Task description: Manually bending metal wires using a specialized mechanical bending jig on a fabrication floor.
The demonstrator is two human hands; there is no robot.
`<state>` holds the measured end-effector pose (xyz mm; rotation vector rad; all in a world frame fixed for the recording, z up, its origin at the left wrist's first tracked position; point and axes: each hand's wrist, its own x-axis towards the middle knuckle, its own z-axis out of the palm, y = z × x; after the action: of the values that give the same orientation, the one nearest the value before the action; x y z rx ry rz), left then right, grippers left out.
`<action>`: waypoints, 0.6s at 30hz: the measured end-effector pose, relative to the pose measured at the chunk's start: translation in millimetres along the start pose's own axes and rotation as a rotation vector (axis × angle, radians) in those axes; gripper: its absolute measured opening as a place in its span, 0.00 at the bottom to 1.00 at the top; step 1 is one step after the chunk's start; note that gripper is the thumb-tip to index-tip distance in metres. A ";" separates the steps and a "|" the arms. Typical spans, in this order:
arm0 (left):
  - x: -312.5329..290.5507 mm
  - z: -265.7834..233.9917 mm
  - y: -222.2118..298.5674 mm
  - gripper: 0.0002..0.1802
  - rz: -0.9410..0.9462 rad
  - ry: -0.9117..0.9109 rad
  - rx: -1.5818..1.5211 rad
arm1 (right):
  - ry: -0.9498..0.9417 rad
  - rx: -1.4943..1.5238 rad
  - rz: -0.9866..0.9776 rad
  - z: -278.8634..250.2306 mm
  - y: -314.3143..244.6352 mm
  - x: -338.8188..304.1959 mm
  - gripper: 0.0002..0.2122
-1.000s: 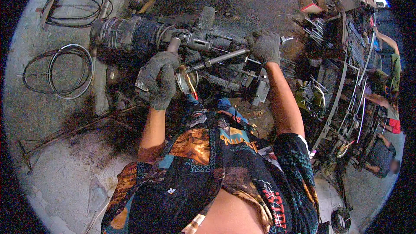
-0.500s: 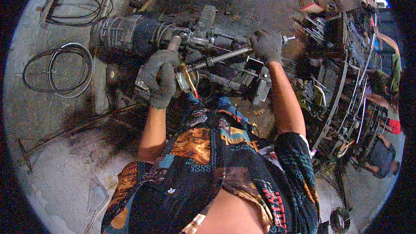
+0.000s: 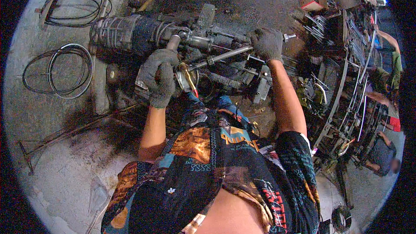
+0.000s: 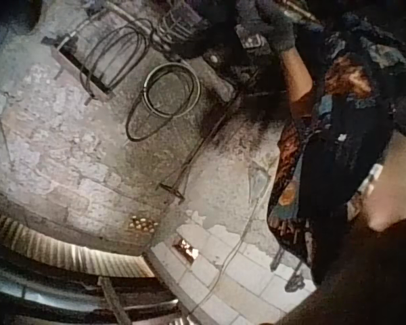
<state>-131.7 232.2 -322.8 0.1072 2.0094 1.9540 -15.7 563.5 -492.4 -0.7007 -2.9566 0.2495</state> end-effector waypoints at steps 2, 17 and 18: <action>21.9 -25.3 -34.2 0.15 0.685 -0.190 0.461 | -0.001 0.009 0.013 -2.7 -2.3 0.8 0.18; 14.2 -11.4 -14.4 0.18 0.732 -0.171 0.456 | -0.064 0.000 0.054 -2.2 4.6 -2.3 0.19; 16.2 -14.8 -19.5 0.18 0.731 -0.170 0.457 | -0.065 0.001 0.054 -4.1 3.6 -2.5 0.19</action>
<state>-147.7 221.6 -344.9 1.2192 2.4654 1.6835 -11.3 566.1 -489.1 -0.7875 -3.0012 0.2823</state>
